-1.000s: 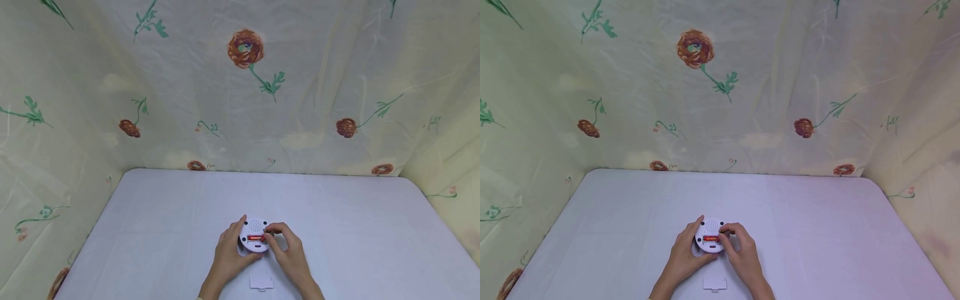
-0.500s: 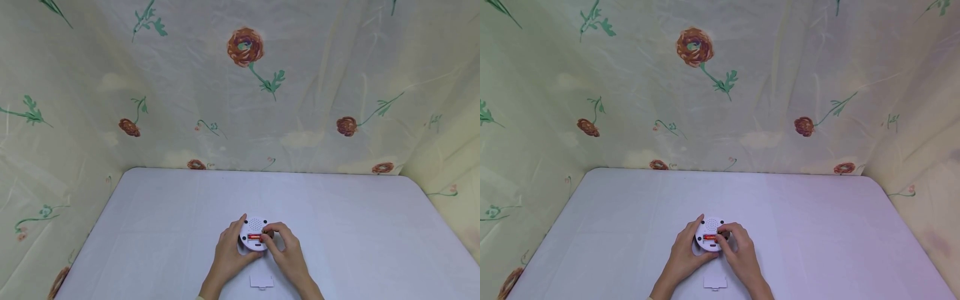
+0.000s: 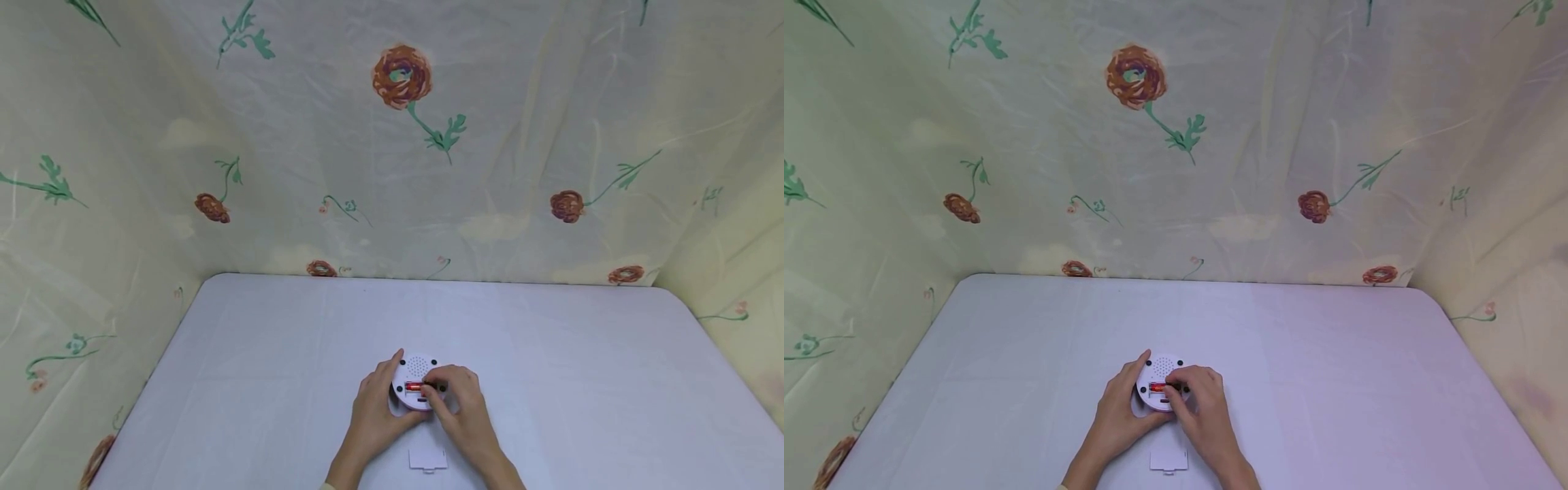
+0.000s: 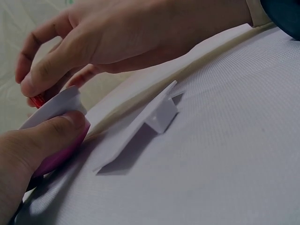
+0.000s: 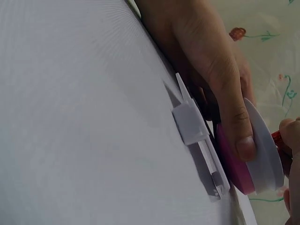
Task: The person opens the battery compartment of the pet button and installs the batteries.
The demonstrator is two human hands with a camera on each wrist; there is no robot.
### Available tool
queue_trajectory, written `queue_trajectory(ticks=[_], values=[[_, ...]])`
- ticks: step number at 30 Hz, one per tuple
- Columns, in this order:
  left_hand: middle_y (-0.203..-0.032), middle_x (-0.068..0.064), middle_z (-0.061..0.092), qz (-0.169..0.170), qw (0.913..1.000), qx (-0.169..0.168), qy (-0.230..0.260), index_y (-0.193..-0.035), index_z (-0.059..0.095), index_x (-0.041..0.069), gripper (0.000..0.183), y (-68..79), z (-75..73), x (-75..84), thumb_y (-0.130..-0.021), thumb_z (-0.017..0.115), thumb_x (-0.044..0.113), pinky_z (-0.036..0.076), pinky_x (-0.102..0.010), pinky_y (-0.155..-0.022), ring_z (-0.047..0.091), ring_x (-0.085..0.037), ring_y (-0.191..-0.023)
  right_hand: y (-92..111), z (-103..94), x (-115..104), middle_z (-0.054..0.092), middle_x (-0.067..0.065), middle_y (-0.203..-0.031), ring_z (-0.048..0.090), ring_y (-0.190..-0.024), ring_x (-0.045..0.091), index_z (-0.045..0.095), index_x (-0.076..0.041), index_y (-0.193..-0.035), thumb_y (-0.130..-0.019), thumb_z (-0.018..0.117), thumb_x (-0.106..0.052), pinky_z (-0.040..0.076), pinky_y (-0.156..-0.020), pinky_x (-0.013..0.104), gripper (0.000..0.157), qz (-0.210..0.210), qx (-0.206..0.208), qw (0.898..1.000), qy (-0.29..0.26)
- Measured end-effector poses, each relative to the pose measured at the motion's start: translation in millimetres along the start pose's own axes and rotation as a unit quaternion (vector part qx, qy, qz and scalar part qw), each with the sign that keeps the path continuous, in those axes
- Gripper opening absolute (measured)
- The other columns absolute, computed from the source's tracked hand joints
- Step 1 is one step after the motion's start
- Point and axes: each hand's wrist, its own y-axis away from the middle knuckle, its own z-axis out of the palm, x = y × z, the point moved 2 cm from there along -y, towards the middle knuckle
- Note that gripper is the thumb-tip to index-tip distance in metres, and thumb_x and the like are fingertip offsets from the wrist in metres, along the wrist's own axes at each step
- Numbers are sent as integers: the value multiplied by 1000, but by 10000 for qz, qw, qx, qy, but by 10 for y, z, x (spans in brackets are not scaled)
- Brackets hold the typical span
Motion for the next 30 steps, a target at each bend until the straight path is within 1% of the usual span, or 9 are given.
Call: queue_trajectory(ticks=[4, 8, 16, 21, 25, 28, 30], values=[[-136, 1, 52, -28, 9999, -34, -92, -147, 33, 17, 103, -1, 13, 10, -63, 83, 49, 36, -44, -107, 50, -16, -126, -11, 11, -21, 63, -7, -92, 53, -91, 9, 63, -12, -97, -78, 73, -4, 25, -102, 25, 23, -192, 6, 9997, 128], [-137, 0, 52, -63, 9998, -83, -159, -148, 32, 18, 102, -3, 20, 19, -64, 83, 46, 36, -46, -107, 50, -18, -127, -16, 28, -24, 62, -9, -90, 53, -88, 7, 62, -13, -96, -79, 72, -5, 24, -104, 27, 21, -186, -29, 9998, 70], [-136, 0, 53, -30, 9999, -16, -153, -147, 33, 18, 102, 4, 16, 0, -64, 82, 50, 37, -45, -106, 50, -17, -125, -12, 69, 1, 60, -9, -86, 54, -81, 4, 60, -16, -93, -80, 70, -3, 22, -105, 33, 21, 84, 112, 9997, -200], [-137, 0, 53, -47, 9998, -26, -206, -147, 33, 18, 102, 6, 18, -2, -64, 82, 51, 36, -45, -106, 50, -18, -125, -10, 98, -8, 61, -7, -85, 57, -79, 5, 62, -15, -93, -81, 70, -2, 23, -105, 36, 19, 161, 196, 9996, -152], [-137, -1, 52, -101, 9995, -104, -283, -148, 32, 20, 100, 12, 21, 13, -66, 81, 49, 36, -47, -107, 51, -19, -126, -2, 128, -43, 63, -7, -87, 57, -83, 7, 62, -15, -94, -81, 71, -5, 22, -104, 36, 19, 178, 126, 9997, -53], [-137, -1, 52, -105, 9993, -130, -348, -148, 31, 20, 99, 9, 24, 21, -67, 81, 47, 36, -47, -107, 51, -20, -125, -1, 154, -58, 62, -7, -91, 54, -93, 10, 62, -17, -93, -81, 71, -8, 21, -104, 32, 17, 216, 41, 9997, -81], [-136, -2, 53, -67, 9992, -121, -376, -148, 32, 19, 98, 3, 23, 24, -67, 81, 45, 36, -47, -107, 51, -20, -125, -2, 165, -60, 61, -4, -95, 51, -99, 13, 63, -17, -93, -82, 72, -10, 21, -102, 30, 16, 323, 51, 9994, -100]])
